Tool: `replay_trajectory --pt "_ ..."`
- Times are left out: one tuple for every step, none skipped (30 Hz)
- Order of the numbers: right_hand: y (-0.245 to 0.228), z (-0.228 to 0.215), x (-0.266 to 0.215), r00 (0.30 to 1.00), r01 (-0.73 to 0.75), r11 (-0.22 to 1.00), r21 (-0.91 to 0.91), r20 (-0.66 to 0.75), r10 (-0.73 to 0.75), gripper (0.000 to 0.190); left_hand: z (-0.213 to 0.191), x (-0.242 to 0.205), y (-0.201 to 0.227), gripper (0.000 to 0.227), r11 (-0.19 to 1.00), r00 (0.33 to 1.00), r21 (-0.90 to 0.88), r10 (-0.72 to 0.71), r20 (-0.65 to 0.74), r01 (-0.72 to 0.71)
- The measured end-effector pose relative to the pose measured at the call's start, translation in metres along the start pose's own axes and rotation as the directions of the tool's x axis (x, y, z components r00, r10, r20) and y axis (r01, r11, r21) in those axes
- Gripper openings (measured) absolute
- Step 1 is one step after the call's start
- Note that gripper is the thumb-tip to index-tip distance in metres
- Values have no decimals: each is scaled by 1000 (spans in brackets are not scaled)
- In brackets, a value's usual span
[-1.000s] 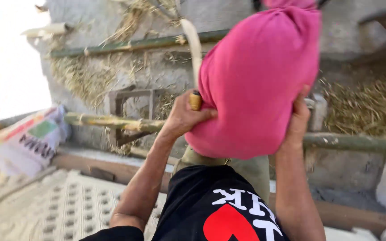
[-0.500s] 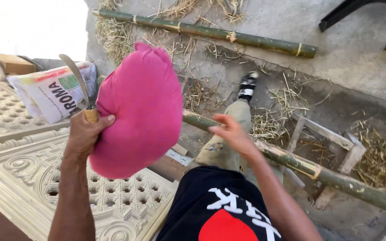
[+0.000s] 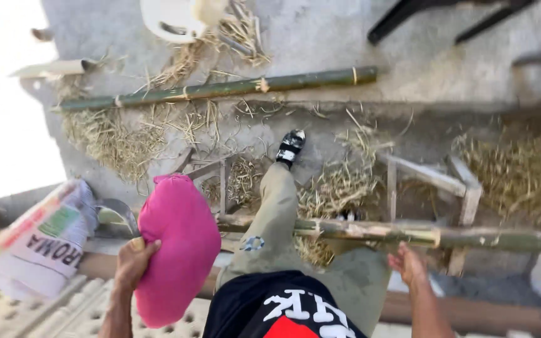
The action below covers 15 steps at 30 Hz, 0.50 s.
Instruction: Shaving and preparing bamboo stalks using a curved sickle-like knife.
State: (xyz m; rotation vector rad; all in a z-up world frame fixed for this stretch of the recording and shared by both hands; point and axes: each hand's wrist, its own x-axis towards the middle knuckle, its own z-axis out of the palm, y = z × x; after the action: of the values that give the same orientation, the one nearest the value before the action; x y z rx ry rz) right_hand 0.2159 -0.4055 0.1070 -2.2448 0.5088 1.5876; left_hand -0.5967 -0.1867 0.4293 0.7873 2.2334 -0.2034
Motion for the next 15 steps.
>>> replay_trajectory --pt "9 16 -30 999 -26 999 26 -20 27 54 -14 6 8 39 999 1000 33 12 23 -13" --pt "-8 35 -45 996 -56 998 40 -63 58 54 -16 7 13 36 996 995 -48 -78 57 80" --pt "-24 54 -60 990 -84 995 55 -106 90 57 -18 8 16 33 977 982 -125 -164 98 176" --pt "-26 65 -63 989 -91 994 56 -110 96 57 -28 15 3 33 977 981 -118 -167 101 178" --pt "-27 76 -65 992 -83 996 45 -94 87 60 -37 21 -10 33 972 978 -142 -168 124 185" --pt "-29 93 -62 995 -71 997 35 -69 73 65 -47 31 -24 33 967 977 -169 -166 137 188" --pt "-23 107 -53 995 -73 997 38 -64 75 65 -39 55 -54 33 968 977 -167 -165 132 186" --pt "-19 116 -45 984 -66 998 18 -162 68 67 -28 75 -86 37 997 995 34 -74 60 72" --pt "-13 124 -36 964 -61 998 -2 -258 59 69 -16 95 -120 43 970 999 239 31 11 -33" --pt "-10 126 -29 964 -70 997 -12 -257 65 69 8 106 -127 43 970 1000 243 19 11 -21" --pt "-5 128 -21 951 -34 999 18 -306 37 73 33 118 -136 45 998 998 58 29 48 -32" --pt "7 132 -15 937 -1 999 44 -350 16 78 52 125 -150 48 992 996 -125 41 75 -32" --pt "-2 135 -29 939 -16 999 33 -344 26 78 86 144 -144 48 993 997 -116 24 72 -16" --pt "-7 141 -48 930 -8 1000 26 -367 17 79 121 152 -146 49 989 994 107 102 25 -104" --pt "-16 155 -68 921 1 1000 19 -390 6 79 158 159 -150 51 927 982 327 191 3 -182"
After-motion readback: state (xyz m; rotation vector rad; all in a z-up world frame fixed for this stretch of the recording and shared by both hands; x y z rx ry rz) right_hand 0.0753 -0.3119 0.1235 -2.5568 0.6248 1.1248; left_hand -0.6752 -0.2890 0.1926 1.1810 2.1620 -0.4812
